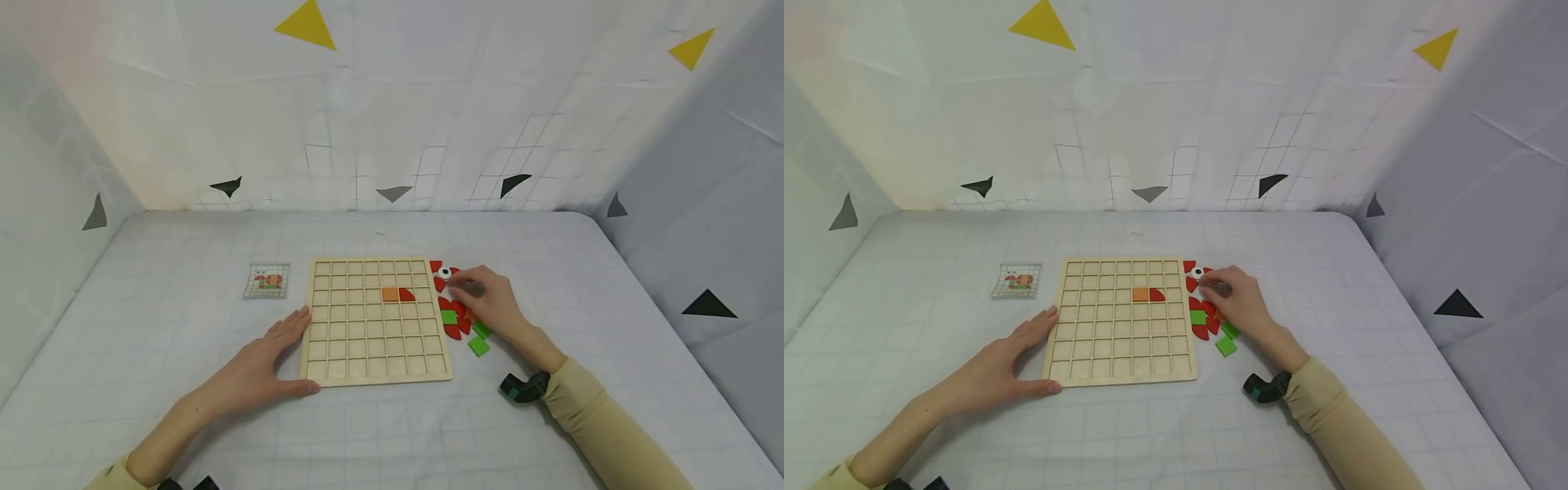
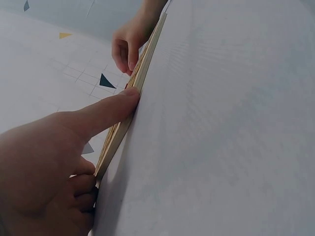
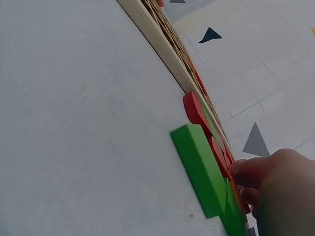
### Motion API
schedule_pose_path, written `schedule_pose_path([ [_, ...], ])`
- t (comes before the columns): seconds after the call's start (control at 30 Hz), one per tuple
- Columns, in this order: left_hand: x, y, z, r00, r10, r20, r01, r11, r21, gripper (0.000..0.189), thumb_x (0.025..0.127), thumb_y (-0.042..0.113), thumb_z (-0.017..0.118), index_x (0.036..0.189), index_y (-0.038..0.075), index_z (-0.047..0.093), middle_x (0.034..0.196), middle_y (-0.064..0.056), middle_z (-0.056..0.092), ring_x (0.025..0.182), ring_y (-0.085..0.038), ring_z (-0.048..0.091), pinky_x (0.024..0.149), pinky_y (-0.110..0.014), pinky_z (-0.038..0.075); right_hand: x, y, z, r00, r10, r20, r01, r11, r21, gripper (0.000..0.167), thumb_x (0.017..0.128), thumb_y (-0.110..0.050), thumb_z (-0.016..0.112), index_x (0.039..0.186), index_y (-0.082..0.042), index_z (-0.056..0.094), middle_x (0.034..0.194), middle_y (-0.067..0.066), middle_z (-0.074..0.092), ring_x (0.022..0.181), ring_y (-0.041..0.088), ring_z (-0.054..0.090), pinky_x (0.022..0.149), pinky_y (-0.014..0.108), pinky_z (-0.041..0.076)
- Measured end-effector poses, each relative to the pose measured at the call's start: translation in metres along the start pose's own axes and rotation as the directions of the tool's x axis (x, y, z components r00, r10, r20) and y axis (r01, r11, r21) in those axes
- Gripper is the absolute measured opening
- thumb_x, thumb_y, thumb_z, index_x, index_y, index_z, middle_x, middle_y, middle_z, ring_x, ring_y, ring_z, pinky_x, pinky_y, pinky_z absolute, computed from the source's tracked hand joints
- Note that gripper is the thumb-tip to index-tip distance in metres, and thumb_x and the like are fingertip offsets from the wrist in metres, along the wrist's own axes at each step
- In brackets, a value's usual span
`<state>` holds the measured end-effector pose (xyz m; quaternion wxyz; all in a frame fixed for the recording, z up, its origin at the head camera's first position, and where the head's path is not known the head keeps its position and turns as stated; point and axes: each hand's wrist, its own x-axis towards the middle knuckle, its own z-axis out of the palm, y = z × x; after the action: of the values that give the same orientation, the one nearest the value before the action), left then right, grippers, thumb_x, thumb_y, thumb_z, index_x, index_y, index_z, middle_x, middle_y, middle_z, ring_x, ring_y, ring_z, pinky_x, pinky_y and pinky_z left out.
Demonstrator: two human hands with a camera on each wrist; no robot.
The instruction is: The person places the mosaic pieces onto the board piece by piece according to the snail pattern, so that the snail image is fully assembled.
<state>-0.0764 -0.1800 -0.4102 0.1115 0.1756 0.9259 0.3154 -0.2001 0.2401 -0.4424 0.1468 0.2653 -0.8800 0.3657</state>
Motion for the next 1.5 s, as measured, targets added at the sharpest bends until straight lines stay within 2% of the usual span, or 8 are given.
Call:
schedule_pose_path([
  [0.23,0.0,-0.0015,0.0001,1.0,-0.001,0.001,0.001,1.0,0.001,0.112,0.075,0.069,0.074,0.161,0.021,0.022,0.167,0.003,0.017,0.152,-0.036,0.02,0.119,-0.062,0.023,0.0002,-0.0018,-0.0004,1.0,-0.003,0.005,0.003,1.0,0.004,0.02,0.085,-0.01,0.079,0.105,-0.012,0.075,0.099,-0.002,0.073,0.094,0.014,0.065,0.081,0.025,0.056],
  [0.4,-0.0002,-0.001,-0.0001,1.0,-0.005,0.006,0.005,1.0,-0.003,0.112,0.075,0.07,0.073,0.161,0.021,0.022,0.167,0.004,0.017,0.152,-0.036,0.02,0.118,-0.062,0.022,0.0003,-0.001,-0.0001,1.0,-0.004,0.02,0.004,1.0,0.001,0.022,0.085,-0.01,0.079,0.107,-0.013,0.075,0.101,-0.002,0.073,0.095,0.013,0.065,0.082,0.021,0.055],
  [0.6,-0.0008,-0.0001,-0.0005,1.0,0.01,-0.002,-0.01,1.0,0.002,0.11,0.076,0.072,0.07,0.161,0.02,0.022,0.167,0.002,0.018,0.152,-0.038,0.021,0.117,-0.065,0.024,0.0002,-0.0025,0.0002,1.0,-0.01,0.01,0.01,1.0,0.027,0.02,0.083,-0.008,0.082,0.102,-0.011,0.076,0.096,-0.002,0.072,0.087,0.013,0.066,0.076,0.023,0.056],
  [0.7,-0.0008,0.0,-0.0005,1.0,0.011,0.0,-0.011,1.0,0.0,0.11,0.076,0.072,0.07,0.161,0.021,0.022,0.168,0.002,0.018,0.152,-0.038,0.021,0.117,-0.065,0.024,-0.0004,-0.0032,-0.0004,1.0,-0.001,0.023,0.0,1.0,0.023,0.023,0.083,-0.009,0.082,0.105,-0.011,0.075,0.099,-0.002,0.072,0.089,0.014,0.067,0.078,0.025,0.057],
  [0.9,-0.0007,0.0001,-0.0004,1.0,0.013,0.003,-0.013,1.0,0.0,0.109,0.077,0.072,0.07,0.161,0.021,0.022,0.168,0.002,0.018,0.152,-0.038,0.02,0.117,-0.065,0.024,-0.0007,-0.004,-0.0014,0.996,0.027,0.085,-0.029,0.999,0.024,0.035,0.085,-0.015,0.081,0.119,-0.015,0.074,0.108,-0.003,0.072,0.103,0.014,0.065,0.09,0.025,0.054],
  [1.03,-0.0004,-0.0001,-0.0001,1.0,0.012,0.005,-0.012,1.0,0.004,0.109,0.077,0.072,0.069,0.161,0.02,0.022,0.168,0.002,0.018,0.152,-0.038,0.02,0.116,-0.066,0.023,-0.0009,-0.0035,-0.0007,0.995,0.054,0.089,-0.056,0.998,0.019,0.031,0.084,-0.017,0.082,0.115,-0.019,0.076,0.104,-0.005,0.07,0.101,0.012,0.063,0.088,0.024,0.053],
  [1.23,0.0005,-0.0011,0.0008,1.0,0.012,0.0,-0.011,1.0,0.01,0.11,0.076,0.072,0.07,0.161,0.02,0.023,0.168,0.002,0.018,0.152,-0.037,0.02,0.117,-0.065,0.023,-0.0003,-0.005,-0.0013,0.994,0.055,0.094,-0.058,0.998,0.026,0.032,0.084,-0.016,0.082,0.115,-0.019,0.076,0.104,-0.005,0.07,0.101,0.013,0.063,0.088,0.026,0.053],
  [1.5,0.0012,-0.0014,0.0014,1.0,-0.002,0.005,0.002,1.0,0.015,0.111,0.075,0.073,0.07,0.16,0.019,0.023,0.167,0.002,0.018,0.152,-0.038,0.02,0.117,-0.065,0.023,0.0005,-0.0096,-0.0023,0.99,0.112,0.091,-0.115,0.993,0.032,0.028,0.083,-0.017,0.083,0.11,-0.017,0.077,0.1,-0.003,0.069,0.099,0.014,0.062,0.086,0.027,0.051],
])
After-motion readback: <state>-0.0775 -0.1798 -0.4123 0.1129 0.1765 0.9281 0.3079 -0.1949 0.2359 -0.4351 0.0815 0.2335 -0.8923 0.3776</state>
